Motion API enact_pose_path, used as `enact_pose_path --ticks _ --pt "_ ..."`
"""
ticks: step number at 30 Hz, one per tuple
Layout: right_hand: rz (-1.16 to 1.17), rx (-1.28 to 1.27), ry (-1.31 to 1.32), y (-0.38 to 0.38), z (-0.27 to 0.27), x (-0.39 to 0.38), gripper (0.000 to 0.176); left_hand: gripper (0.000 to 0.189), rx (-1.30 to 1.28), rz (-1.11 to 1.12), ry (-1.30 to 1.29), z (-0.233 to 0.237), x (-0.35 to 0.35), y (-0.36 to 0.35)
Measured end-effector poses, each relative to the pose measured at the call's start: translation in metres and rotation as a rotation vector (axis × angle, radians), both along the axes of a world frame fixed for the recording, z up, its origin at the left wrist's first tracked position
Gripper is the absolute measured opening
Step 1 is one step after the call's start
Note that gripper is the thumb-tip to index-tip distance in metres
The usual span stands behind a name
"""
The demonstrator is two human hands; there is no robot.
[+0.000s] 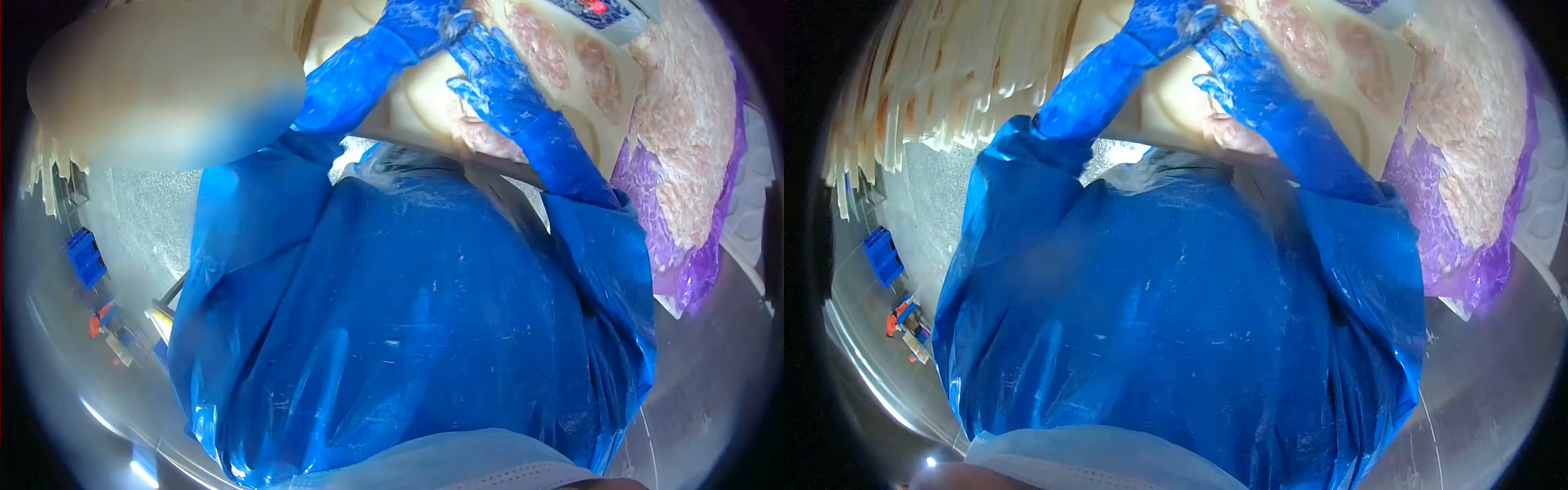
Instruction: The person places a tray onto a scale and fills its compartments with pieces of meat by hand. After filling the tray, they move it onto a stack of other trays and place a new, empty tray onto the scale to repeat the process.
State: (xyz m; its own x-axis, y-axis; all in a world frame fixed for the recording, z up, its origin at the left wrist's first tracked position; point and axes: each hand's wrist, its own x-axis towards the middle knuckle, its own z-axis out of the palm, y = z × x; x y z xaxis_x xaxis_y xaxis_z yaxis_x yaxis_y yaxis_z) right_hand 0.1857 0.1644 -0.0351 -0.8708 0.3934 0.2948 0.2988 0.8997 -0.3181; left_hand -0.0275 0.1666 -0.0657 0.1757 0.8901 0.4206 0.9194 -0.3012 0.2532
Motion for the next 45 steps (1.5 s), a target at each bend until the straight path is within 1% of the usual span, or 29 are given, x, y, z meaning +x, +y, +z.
enact_pose_path --ticks 1,3,4,7,10,11,13,14,15,17,19,21,23,25,26,29,30,31,33,34,37,38,39,40,41,42,43,44,45 --pt "-0.005 0.001 0.002 0.004 0.002 0.006 0.055 0.068 0.013 0.015 -0.093 0.002 0.003 0.010" --pt "0.057 0.036 0.000 0.016 0.007 0.027 0.046 0.072 -0.030 0.035 0.036 -0.007 -0.007 0.019" --pt "-0.079 -0.452 0.250 0.016 0.023 0.034 0.036 0.073 -0.073 0.106 0.108 -0.004 -0.009 0.018" --pt "-0.413 -0.573 0.490 0.007 0.044 0.083 0.032 0.074 0.008 0.232 0.075 -0.008 0.017 0.003" --pt "-0.667 -0.755 0.194 -0.020 0.068 0.087 0.035 0.066 0.042 0.004 0.098 0.015 0.049 -0.025" --pt "-0.673 -0.750 0.197 -0.023 0.059 0.085 0.035 0.066 0.047 -0.003 0.097 0.012 0.049 -0.023" --pt "-0.442 -0.070 -0.066 -0.028 0.028 0.083 0.037 0.064 0.073 0.030 0.083 0.003 0.052 -0.022" --pt "-0.400 -0.144 -0.024 -0.025 0.026 0.083 0.037 0.063 0.070 -0.044 -0.145 0.022 0.060 -0.031" --pt "-0.406 -0.143 -0.018 -0.019 0.021 0.085 0.037 0.060 0.083 -0.203 -0.129 0.042 0.066 -0.043" --pt "-0.311 -0.239 0.047 -0.010 0.014 0.091 0.036 0.053 -0.008 -0.334 -0.073 0.027 0.079 -0.056" --pt "-0.319 -0.344 0.070 -0.008 0.025 0.095 0.033 0.043 0.078 -0.337 -0.006 0.028 0.083 -0.057" --pt "-0.337 -0.573 0.105 -0.007 0.038 0.095 0.028 0.037 -0.093 -0.260 -0.039 0.033 0.080 -0.060" --pt "-0.322 -0.621 0.136 -0.002 0.040 0.086 0.024 0.042 -0.071 -0.222 -0.200 0.035 0.069 -0.069" --pt "-0.305 -0.876 0.375 0.004 0.048 0.068 0.026 0.042 -0.560 -0.167 -1.114 0.052 0.050 -0.074" --pt "-0.352 -1.052 0.405 0.004 0.059 0.054 0.029 0.048 -0.658 -0.151 -1.157 0.082 0.041 -0.077" --pt "-0.264 -0.946 0.427 0.053 0.018 0.018 0.037 0.028 -0.406 -0.125 -1.567 0.062 0.013 -0.083" --pt "-0.009 -1.317 0.556 0.089 -0.004 -0.009 0.024 0.025 -0.450 -0.014 -1.599 0.071 0.002 -0.088" --pt "0.007 -1.325 0.551 0.103 -0.009 -0.035 0.024 0.025 -0.440 0.002 -1.597 0.057 -0.002 -0.098" --pt "0.193 -1.165 0.987 0.124 0.013 -0.089 0.029 0.041 -0.359 -0.061 -1.588 0.015 -0.012 -0.117" --pt "-0.071 -0.652 0.728 0.114 0.047 -0.091 0.031 0.046 -0.528 0.221 -2.007 0.065 -0.001 -0.136" --pt "-0.162 -0.844 0.660 0.075 0.028 -0.103 0.029 0.048 -0.299 0.172 -1.347 0.064 -0.021 -0.156" --pt "-0.252 -0.212 0.163 0.065 0.025 -0.105 0.028 0.048 -0.292 0.185 -1.357 0.068 -0.027 -0.149" --pt "-0.162 0.494 -0.022 0.056 -0.019 -0.114 0.026 0.045 -0.187 0.256 -1.071 0.076 -0.034 -0.135" --pt "-0.085 0.115 -0.015 0.049 -0.041 -0.121 0.025 0.043 -0.087 0.320 -0.780 0.076 -0.042 -0.120" --pt "-0.008 -0.266 -0.011 0.044 -0.053 -0.128 0.025 0.043 -0.082 0.332 -0.784 0.046 -0.059 -0.094" --pt "0.001 -0.268 -0.015 0.038 -0.055 -0.127 0.025 0.035 -0.077 0.276 -0.493 -0.001 -0.082 -0.061" --pt "0.087 -0.003 0.157 0.035 -0.053 -0.124 0.032 0.028 -0.066 0.219 -0.201 -0.031 -0.096 -0.044" --pt "0.168 0.258 0.327 0.029 -0.045 -0.119 0.042 0.028 -0.063 0.228 -0.203 -0.033 -0.097 -0.051" --pt "0.170 0.262 0.328 0.022 -0.037 -0.110 0.042 0.029 -0.034 0.214 -0.148 -0.033 -0.100 -0.057"
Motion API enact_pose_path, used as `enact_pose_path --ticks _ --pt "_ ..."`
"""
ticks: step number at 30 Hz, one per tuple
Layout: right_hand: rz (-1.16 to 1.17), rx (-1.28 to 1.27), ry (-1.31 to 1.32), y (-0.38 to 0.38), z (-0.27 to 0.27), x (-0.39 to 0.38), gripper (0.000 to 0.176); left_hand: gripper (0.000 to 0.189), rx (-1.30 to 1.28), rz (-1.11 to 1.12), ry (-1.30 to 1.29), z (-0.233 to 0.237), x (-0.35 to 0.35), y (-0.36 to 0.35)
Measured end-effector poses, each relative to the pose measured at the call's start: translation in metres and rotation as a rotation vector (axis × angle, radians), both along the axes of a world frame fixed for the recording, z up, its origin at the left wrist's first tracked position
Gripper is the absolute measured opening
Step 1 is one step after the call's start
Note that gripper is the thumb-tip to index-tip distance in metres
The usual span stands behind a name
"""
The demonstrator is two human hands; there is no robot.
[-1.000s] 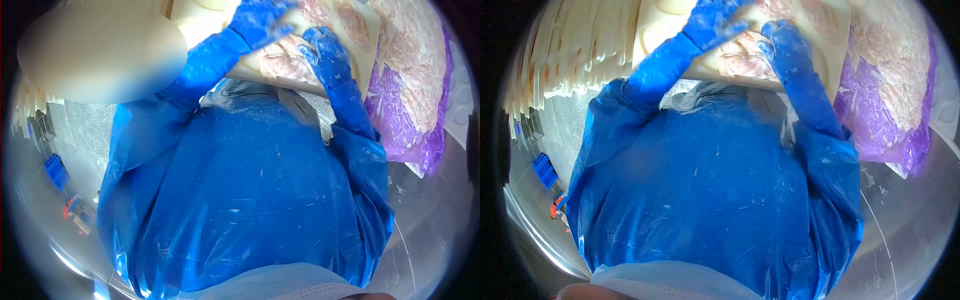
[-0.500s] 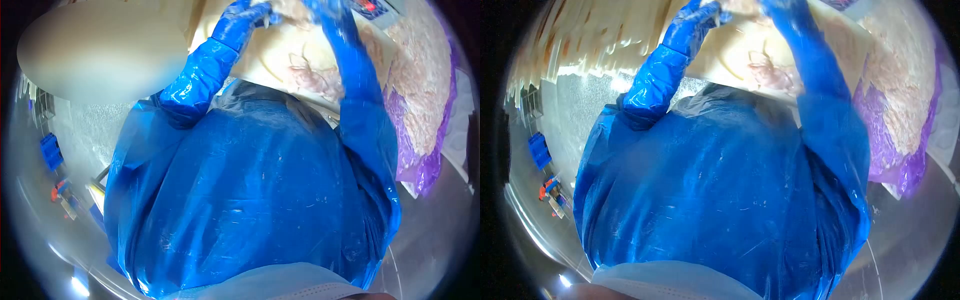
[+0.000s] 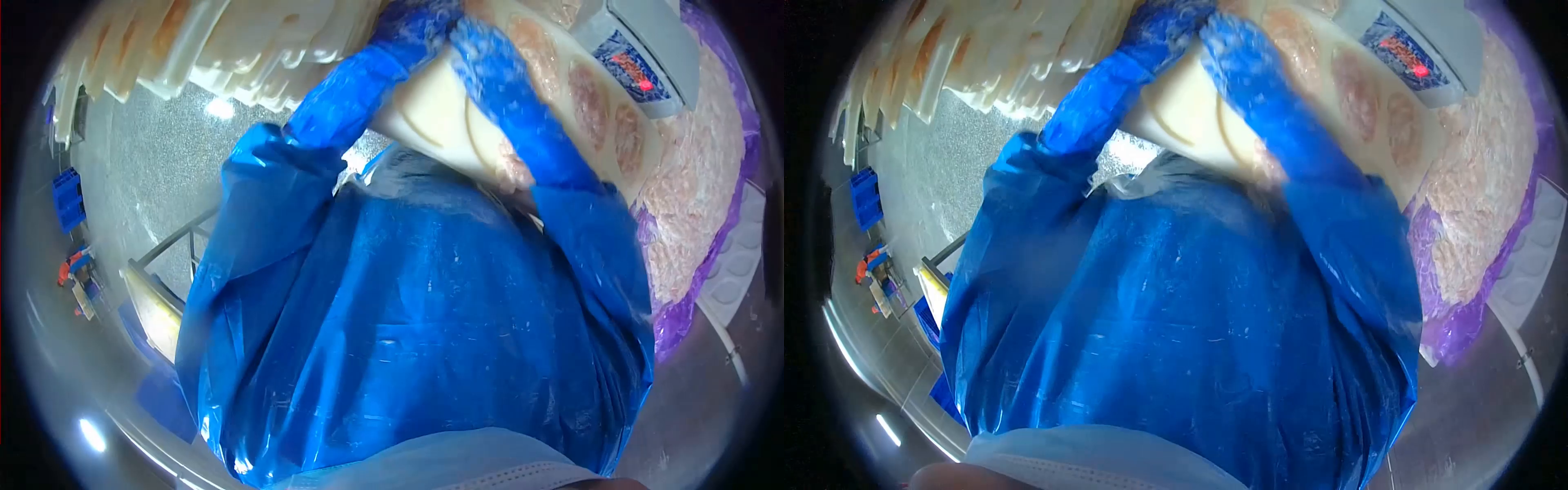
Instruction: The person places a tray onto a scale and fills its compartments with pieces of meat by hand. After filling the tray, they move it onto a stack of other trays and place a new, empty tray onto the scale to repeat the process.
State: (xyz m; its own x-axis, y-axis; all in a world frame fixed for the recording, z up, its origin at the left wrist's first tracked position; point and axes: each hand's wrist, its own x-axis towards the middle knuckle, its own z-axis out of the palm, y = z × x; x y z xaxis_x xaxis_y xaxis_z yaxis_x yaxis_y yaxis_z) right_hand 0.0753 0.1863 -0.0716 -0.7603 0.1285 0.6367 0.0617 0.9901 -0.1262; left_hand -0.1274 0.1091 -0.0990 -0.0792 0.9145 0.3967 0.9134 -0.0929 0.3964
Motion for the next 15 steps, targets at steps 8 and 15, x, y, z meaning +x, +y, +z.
enact_pose_path --ticks 8,15 --pt "-0.221 -0.129 -0.220 -0.018 0.015 -0.001 0.057 0.034 0.125 0.081 0.048 0.023 0.000 0.006" --pt "-0.112 -0.176 -0.095 -0.008 0.039 -0.010 0.049 0.031 0.155 0.197 0.324 0.007 -0.008 0.005"
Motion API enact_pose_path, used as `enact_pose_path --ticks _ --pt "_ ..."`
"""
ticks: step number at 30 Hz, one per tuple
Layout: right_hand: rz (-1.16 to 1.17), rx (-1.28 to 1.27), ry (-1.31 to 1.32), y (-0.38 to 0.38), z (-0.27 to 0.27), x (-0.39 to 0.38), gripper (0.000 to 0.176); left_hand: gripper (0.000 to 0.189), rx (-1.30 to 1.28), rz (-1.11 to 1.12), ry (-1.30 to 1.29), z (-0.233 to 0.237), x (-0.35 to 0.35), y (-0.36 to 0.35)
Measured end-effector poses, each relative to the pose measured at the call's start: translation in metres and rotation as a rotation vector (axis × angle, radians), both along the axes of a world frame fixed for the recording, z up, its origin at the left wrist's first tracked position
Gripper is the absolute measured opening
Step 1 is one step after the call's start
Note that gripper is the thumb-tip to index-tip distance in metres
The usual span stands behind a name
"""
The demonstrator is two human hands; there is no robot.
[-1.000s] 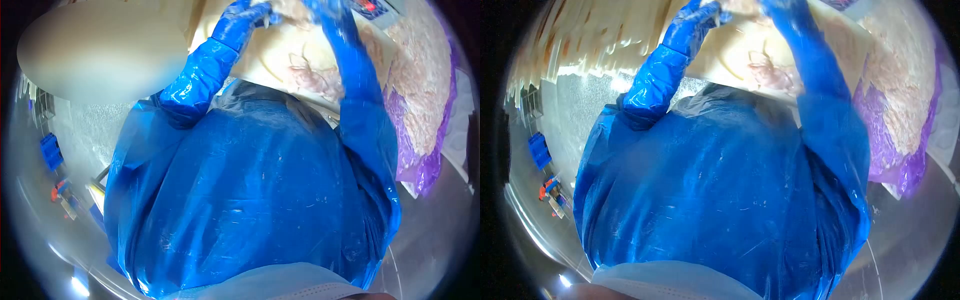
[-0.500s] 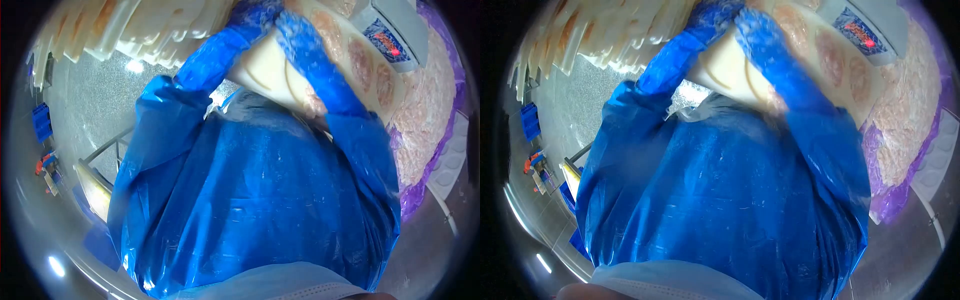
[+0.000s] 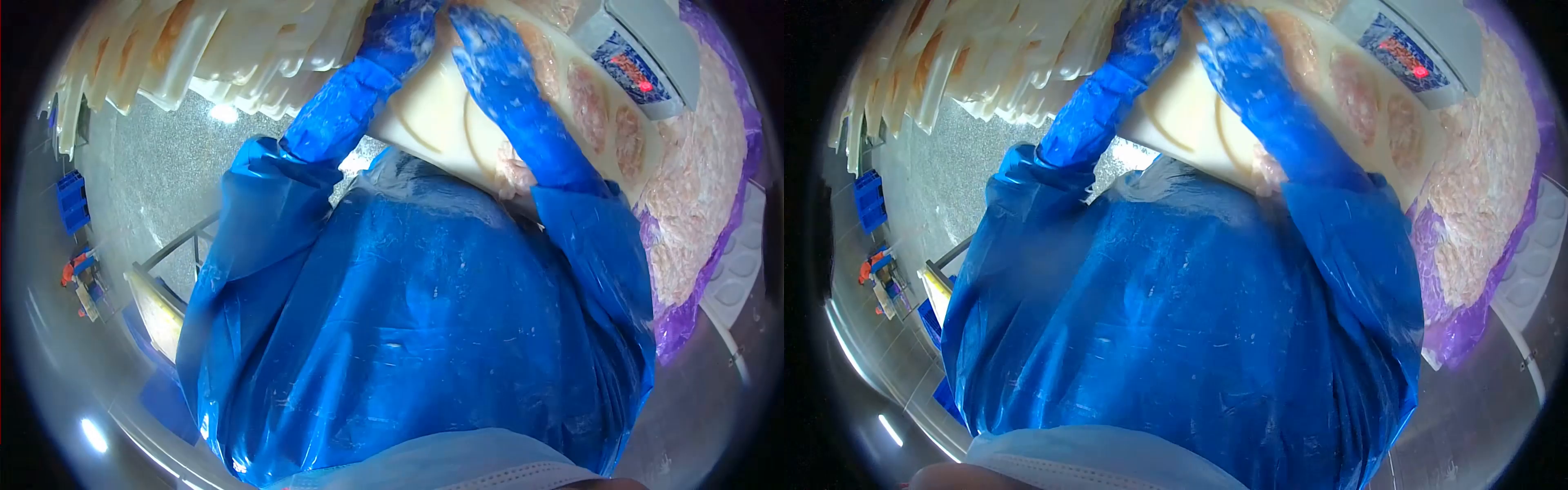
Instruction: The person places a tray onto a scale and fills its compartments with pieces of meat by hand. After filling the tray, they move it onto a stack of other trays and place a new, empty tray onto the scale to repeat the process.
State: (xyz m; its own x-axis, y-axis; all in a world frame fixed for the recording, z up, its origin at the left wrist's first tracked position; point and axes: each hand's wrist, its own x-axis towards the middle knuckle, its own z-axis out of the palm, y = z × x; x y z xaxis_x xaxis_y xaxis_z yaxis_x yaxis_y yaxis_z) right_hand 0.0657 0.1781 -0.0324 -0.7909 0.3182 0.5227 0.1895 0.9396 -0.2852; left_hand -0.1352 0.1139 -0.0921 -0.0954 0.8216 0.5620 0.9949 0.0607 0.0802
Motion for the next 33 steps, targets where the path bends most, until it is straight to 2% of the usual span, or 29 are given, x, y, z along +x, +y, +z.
enact_pose_path --ticks 1,3,4,5,6,7,9,10,11,12,13,14,17,18,19,21,22,23,24,25,27,28,29,30,31,33 --pt "0.002 -0.009 -0.003 0.005 -0.015 -0.008 0.049 0.031 0.087 -0.067 -0.039 0.001 -0.003 0.005" --pt "-0.134 0.258 -0.097 0.024 -0.063 -0.028 0.025 0.031 0.173 -0.127 -0.082 0.007 -0.003 0.008" --pt "-0.171 0.331 -0.218 0.037 -0.087 -0.026 0.028 0.030 -0.048 -0.069 -0.195 0.022 0.003 0.006" --pt "-0.163 0.332 -0.217 0.041 -0.086 -0.027 0.028 0.030 -0.273 -0.008 -0.310 0.039 0.012 0.000" --pt "-0.130 0.286 -0.205 0.042 -0.080 -0.025 0.029 0.027 -0.276 0.039 -0.392 0.056 0.023 -0.011" --pt "-0.099 0.248 -0.186 0.046 -0.068 -0.028 0.030 0.027 -0.274 0.043 -0.390 0.066 0.036 -0.023" --pt "-0.035 0.174 -0.143 0.056 -0.043 -0.035 0.033 0.029 -0.567 -0.175 -0.088 0.079 0.052 -0.040" --pt "-0.004 0.136 -0.123 0.059 -0.036 -0.037 0.035 0.029 -0.567 -0.170 -0.085 0.080 0.050 -0.042" --pt "0.028 0.098 -0.102 0.061 -0.031 -0.037 0.036 0.029 -0.483 -0.128 -0.240 0.083 0.047 -0.043" --pt "0.081 -0.038 -0.192 0.081 -0.053 -0.045 0.036 0.029 -0.393 -0.089 -0.391 0.085 0.043 -0.042" --pt "0.077 -0.035 -0.187 0.083 -0.051 -0.045 0.036 0.029 -0.302 -0.056 -0.541 0.087 0.039 -0.041" --pt "0.085 -0.020 -0.188 0.084 -0.048 -0.044 0.035 0.032 -0.037 -0.186 -0.348 0.026 0.003 -0.034" --pt "0.100 0.010 -0.219 0.075 -0.031 -0.044 0.033 0.029 -0.038 -0.134 -0.263 0.041 0.018 -0.030" --pt "0.085 0.016 -0.241 0.068 -0.024 -0.043 0.033 0.047 -0.423 -0.138 -0.210 0.050 0.026 -0.036" --pt "0.070 0.015 -0.267 0.063 -0.020 -0.041 0.033 0.044 -0.043 -0.356 -0.209 0.052 0.038 -0.053" --pt "0.103 -0.035 -0.280 0.065 -0.006 -0.042 0.033 0.041 -0.206 -0.386 -0.350 0.072 0.040 -0.065" --pt "0.131 -0.080 -0.294 0.066 -0.003 -0.041 0.034 0.041 -0.208 -0.387 -0.351 0.076 0.036 -0.059" --pt "0.127 -0.082 -0.294 0.072 -0.028 -0.043 0.034 0.040 -0.214 -0.207 -0.374 0.075 0.029 -0.049" --pt "0.089 -0.104 -0.172 0.083 -0.076 -0.049 0.036 0.040 -0.219 -0.025 -0.398 0.070 0.021 -0.038" --pt "0.054 -0.126 -0.052 0.088 -0.103 -0.052 0.037 0.040 -0.221 -0.025 -0.403 0.052 0.011 -0.023" --pt "0.050 -0.067 -0.117 0.069 -0.082 -0.042 0.036 0.026 -0.076 -0.020 -0.621 0.012 -0.007 0.002" --pt "0.039 -0.003 -0.172 0.057 -0.064 -0.035 0.035 0.026 -0.075 -0.018 -0.621 0.004 -0.011 0.003" --pt "0.023 0.064 -0.224 0.052 -0.055 -0.031 0.034 0.026 -0.029 -0.025 -0.357 0.003 -0.013 0.005" --pt "0.095 -0.272 -0.237 0.053 -0.062 -0.018 0.032 0.025 0.017 -0.034 -0.094 0.001 -0.013 0.007" --pt "0.088 -0.274 -0.240 0.044 -0.047 -0.008 0.032 0.025 0.015 -0.040 -0.098 0.005 -0.012 0.007" --pt "0.136 0.067 -0.302 0.025 0.000 0.011 0.033 0.030 -0.291 0.016 -0.133 0.017 -0.011 0.014"
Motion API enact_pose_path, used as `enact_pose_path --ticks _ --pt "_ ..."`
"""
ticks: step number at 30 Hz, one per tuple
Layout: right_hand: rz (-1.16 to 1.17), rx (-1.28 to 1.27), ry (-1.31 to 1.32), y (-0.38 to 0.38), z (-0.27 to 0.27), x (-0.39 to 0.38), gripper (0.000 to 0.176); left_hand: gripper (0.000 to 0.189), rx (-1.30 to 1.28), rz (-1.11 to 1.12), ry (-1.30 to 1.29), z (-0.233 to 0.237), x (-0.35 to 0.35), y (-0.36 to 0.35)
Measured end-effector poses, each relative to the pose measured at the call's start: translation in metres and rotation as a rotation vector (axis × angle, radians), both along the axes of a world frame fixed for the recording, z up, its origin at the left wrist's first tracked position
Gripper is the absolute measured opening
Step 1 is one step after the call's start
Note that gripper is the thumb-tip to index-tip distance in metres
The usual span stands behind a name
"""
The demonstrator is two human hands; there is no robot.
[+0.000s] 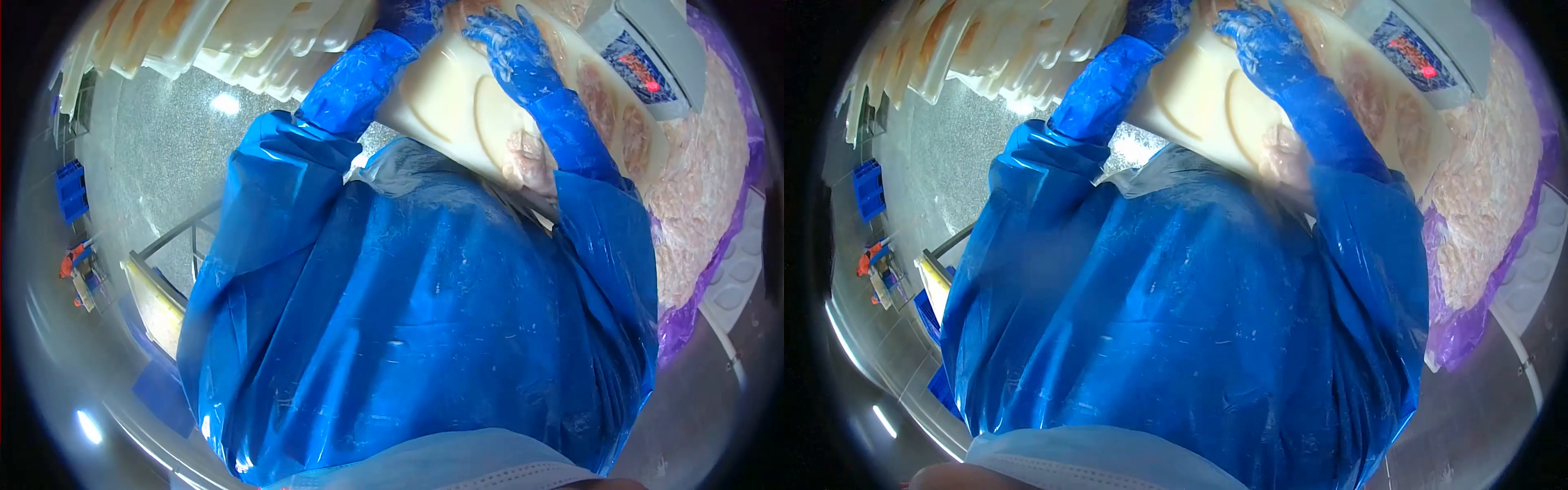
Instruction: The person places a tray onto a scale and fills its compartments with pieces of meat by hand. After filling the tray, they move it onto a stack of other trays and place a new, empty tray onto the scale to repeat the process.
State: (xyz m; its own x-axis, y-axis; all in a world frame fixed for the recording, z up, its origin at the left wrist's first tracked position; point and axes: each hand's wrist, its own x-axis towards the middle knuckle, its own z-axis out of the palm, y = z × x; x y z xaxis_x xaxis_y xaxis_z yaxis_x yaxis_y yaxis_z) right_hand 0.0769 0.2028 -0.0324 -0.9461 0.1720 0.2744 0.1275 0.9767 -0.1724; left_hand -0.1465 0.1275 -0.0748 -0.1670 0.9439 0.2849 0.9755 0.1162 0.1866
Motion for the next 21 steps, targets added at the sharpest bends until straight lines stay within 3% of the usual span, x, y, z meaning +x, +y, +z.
enact_pose_path --ticks 1,2,3,4,5,6,7,8,10,11,12,14,16,18,20,21 --pt "0.011 0.149 0.238 -0.001 -0.005 0.003 0.025 0.030 0.003 -0.009 0.000 -0.001 0.002 0.004" --pt "0.002 0.149 0.238 0.001 -0.018 0.009 0.025 0.033 0.186 -0.058 0.037 -0.003 0.005 0.007" --pt "0.038 -0.473 0.301 0.003 -0.031 0.017 0.030 0.037 0.367 -0.103 0.072 -0.005 0.007 0.008" --pt "0.076 -1.099 0.350 0.006 -0.044 0.024 0.043 0.037 0.362 -0.106 0.071 -0.008 0.011 0.011" --pt "0.069 -1.110 0.349 -0.003 -0.038 0.036 0.043 0.040 0.294 -0.138 0.124 -0.008 0.020 0.011" --pt "0.078 -0.602 0.209 -0.020 -0.015 0.054 0.038 0.043 0.230 -0.170 0.178 -0.006 0.026 0.011" --pt "0.084 -0.081 0.072 -0.028 0.009 0.068 0.034 0.048 0.156 -0.113 -0.016 -0.011 0.021 0.021" --pt "0.074 -0.075 0.076 -0.032 0.027 0.079 0.034 0.048 0.162 -0.124 -0.012 -0.009 0.018 0.024" --pt "-0.222 -0.614 0.286 -0.044 0.050 0.107 0.031 0.055 0.162 -0.029 0.210 -0.016 0.022 0.012" --pt "-0.337 -0.701 0.349 -0.046 0.056 0.122 0.029 0.065 0.344 -0.050 0.071 0.002 0.039 0.004" --pt "-0.461 -0.789 0.412 -0.048 0.058 0.137 0.028 0.065 0.336 -0.067 0.064 0.019 0.054 -0.002" --pt "-0.559 -0.791 0.392 -0.051 0.061 0.166 0.027 0.071 -0.036 -0.181 -0.039 0.040 0.081 -0.011" --pt "-0.669 -0.765 0.374 -0.053 0.066 0.195 0.025 0.065 0.110 -0.220 -0.030 0.026 0.076 -0.004" --pt "-0.676 -0.981 0.393 -0.057 0.062 0.217 0.024 0.048 0.324 -0.270 -0.222 0.044 0.092 -0.023" --pt "-0.673 -0.847 0.258 -0.073 0.066 0.215 0.024 0.049 0.130 -0.520 -0.299 0.066 0.131 -0.051" --pt "-0.647 -0.717 0.128 -0.081 0.067 0.208 0.024 0.054 0.162 -0.512 -0.541 0.078 0.166 -0.061"
